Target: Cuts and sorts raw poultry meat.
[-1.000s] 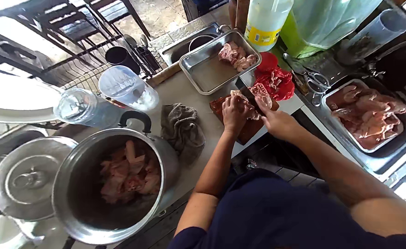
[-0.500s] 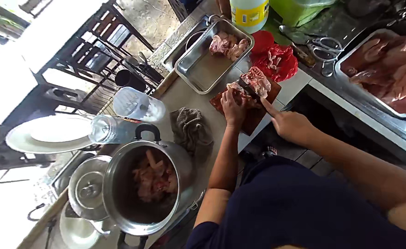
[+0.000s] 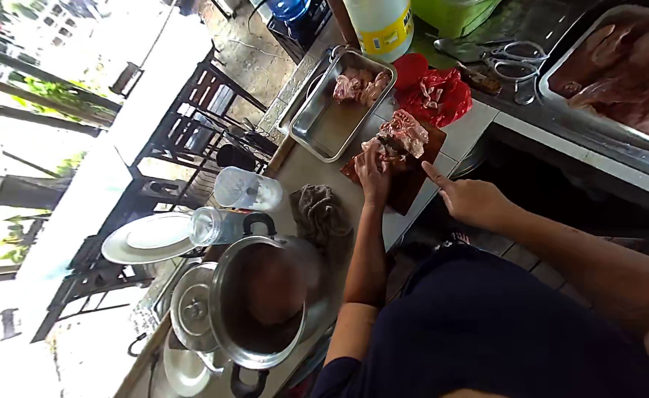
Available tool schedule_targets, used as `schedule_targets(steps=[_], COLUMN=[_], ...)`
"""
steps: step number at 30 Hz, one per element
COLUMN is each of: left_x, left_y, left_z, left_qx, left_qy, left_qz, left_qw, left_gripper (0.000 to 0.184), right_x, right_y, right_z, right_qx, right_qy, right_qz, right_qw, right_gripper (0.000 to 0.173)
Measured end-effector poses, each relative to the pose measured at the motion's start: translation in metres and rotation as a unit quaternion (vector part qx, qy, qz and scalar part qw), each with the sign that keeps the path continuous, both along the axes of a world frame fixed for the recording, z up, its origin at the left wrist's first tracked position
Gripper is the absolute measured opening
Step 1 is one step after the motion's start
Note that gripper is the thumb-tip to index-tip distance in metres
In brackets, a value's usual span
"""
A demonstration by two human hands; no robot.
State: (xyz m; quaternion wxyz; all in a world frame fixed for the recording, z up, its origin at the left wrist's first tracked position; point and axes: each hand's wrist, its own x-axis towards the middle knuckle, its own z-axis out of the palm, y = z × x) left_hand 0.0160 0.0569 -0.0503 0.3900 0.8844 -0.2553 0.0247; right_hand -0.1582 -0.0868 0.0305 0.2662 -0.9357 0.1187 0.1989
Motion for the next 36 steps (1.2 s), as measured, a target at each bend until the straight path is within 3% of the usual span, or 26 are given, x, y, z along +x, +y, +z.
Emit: schedule_targets(steps=[3, 6, 11, 14, 16, 18, 20, 21, 23, 25, 27, 29, 31, 34, 36], left_x=[0.003, -0.003, -0.023, -0.025, -0.017, -0.004, 0.01, 0.016, 0.019, 0.019, 0.019, 0.02, 0.022, 0.017, 0.009], left_y=[0.008, 0.008, -0.02, -0.023, -0.012, 0.006, 0.026, 0.034, 0.041, 0.038, 0.031, 0.022, 0.022, 0.021, 0.022], left_z=[-0.007, -0.004, 0.033, 0.048, 0.053, 0.056, 0.051, 0.046, 0.049, 0.061, 0.068, 0.065, 0.051, 0.043, 0.045], left_qx=[0.0, -0.024, 0.239, 0.274, 0.255, 0.187, 0.033, -0.075, -0.265, -0.37, -0.405, -0.347, -0.196, 0.015, 0.122], left_qy=[-0.003, 0.016, 0.056, 0.085, 0.083, 0.138, 0.233, 0.292, 0.406, 0.462, 0.491, 0.489, 0.452, 0.356, 0.277], left_qz=[-0.043, -0.037, 0.044, 0.083, 0.081, 0.077, 0.086, 0.087, 0.099, 0.093, 0.084, 0.074, 0.027, -0.026, -0.02], left_qw=[0.999, 0.999, 0.969, 0.954, 0.96, 0.97, 0.968, 0.949, 0.869, 0.801, 0.767, 0.797, 0.87, 0.934, 0.953], left_gripper=[0.034, 0.038, 0.064, 0.075, 0.06, 0.042, 0.033, 0.027, 0.032, 0.03, 0.026, 0.025, 0.026, 0.053, 0.057], right_x=[0.037, 0.071, 0.061, 0.057, 0.061, 0.064, 0.065, 0.065, 0.066, 0.066, 0.066, 0.065, 0.063, 0.065, 0.063], right_y=[-0.001, -0.009, -0.025, -0.034, -0.043, -0.048, -0.051, -0.052, -0.055, -0.057, -0.058, -0.058, -0.059, -0.059, -0.052], right_z=[-0.007, -0.011, -0.019, -0.02, -0.017, -0.017, -0.023, -0.026, -0.031, -0.032, -0.034, -0.034, -0.037, -0.035, -0.025], right_qx=[0.022, 0.063, 0.048, 0.043, 0.063, 0.076, 0.085, 0.089, 0.102, 0.116, 0.122, 0.128, 0.13, 0.115, 0.086], right_qy=[-0.033, -0.049, -0.072, -0.077, -0.066, -0.069, -0.074, -0.08, -0.084, -0.083, -0.084, -0.084, -0.093, -0.093, -0.098], right_qz=[-0.006, -0.024, -0.052, -0.075, -0.083, -0.075, -0.075, -0.076, -0.077, -0.081, -0.086, -0.087, -0.082, -0.07, -0.061], right_qw=[0.999, 0.996, 0.995, 0.993, 0.992, 0.992, 0.991, 0.99, 0.988, 0.986, 0.985, 0.984, 0.984, 0.987, 0.99], right_gripper=[0.067, 0.066, 0.065, 0.064, 0.065, 0.065, 0.063, 0.063, 0.064, 0.064, 0.063, 0.064, 0.065, 0.064, 0.063])
